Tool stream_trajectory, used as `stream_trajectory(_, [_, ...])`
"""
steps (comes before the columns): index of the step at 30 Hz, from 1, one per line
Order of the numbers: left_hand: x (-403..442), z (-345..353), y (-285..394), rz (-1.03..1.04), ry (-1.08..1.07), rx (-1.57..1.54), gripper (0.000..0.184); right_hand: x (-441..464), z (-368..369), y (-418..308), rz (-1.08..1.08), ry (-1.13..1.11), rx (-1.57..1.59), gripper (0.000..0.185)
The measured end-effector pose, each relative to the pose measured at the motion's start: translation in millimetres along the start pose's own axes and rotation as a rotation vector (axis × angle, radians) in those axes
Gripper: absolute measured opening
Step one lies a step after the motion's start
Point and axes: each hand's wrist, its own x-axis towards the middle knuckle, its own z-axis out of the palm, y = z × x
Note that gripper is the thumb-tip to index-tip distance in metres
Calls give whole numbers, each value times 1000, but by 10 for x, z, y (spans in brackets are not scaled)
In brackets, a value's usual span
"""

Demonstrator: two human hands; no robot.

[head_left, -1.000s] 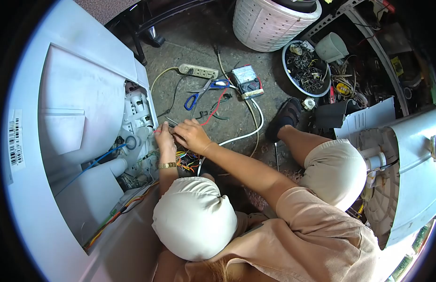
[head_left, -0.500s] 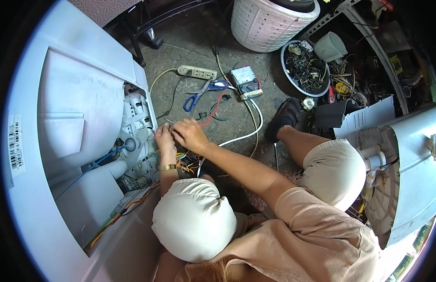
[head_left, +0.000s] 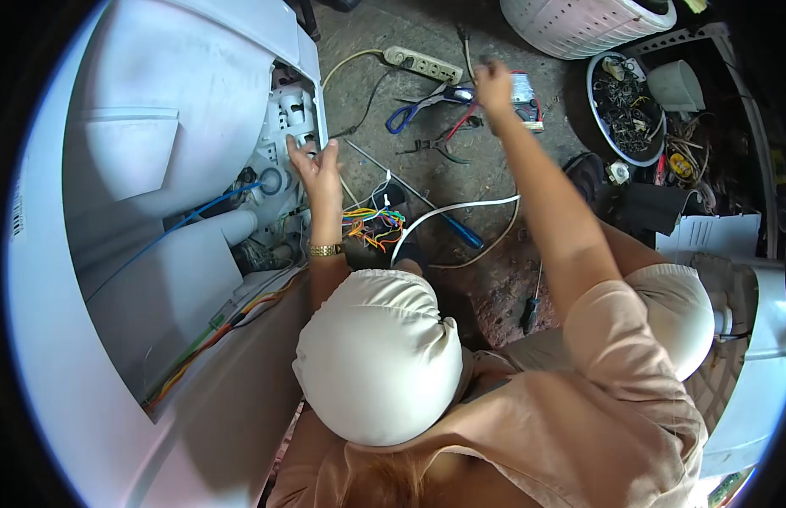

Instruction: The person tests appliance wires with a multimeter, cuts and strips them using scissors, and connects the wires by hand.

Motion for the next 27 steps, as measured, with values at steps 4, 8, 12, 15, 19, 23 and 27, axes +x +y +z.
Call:
stream_trajectory(4, [-27,-113,121,125,-123,558,80,376,-457,276,187,241,-591,42])
stream_trajectory(8, [-47,-213,-98,275,-43,732,76,-416,-463,-277,-297,239,-519,37])
stream_trajectory(12, [-106,-145,315,62,-30,289,82,-1744,122,-682,124,-869,-100,64])
stream_trajectory(15, [-227,-169,486,265,2,344,87,-2278,354,-712,-88,-1235,-415,76])
stream_trajectory(19, [-733,-216,374,307,-115,613,101,-1884,574,-358,286,-1032,235,36])
stream_trajectory(23, [-1175,-502,-261,74,-311,547,102,-1369,580,-883,194,-1113,94,35])
stream_trajectory(27, [-1503,-822,-670,-232,-388,236,73,-1247,915,-866,446,-1102,22,33])
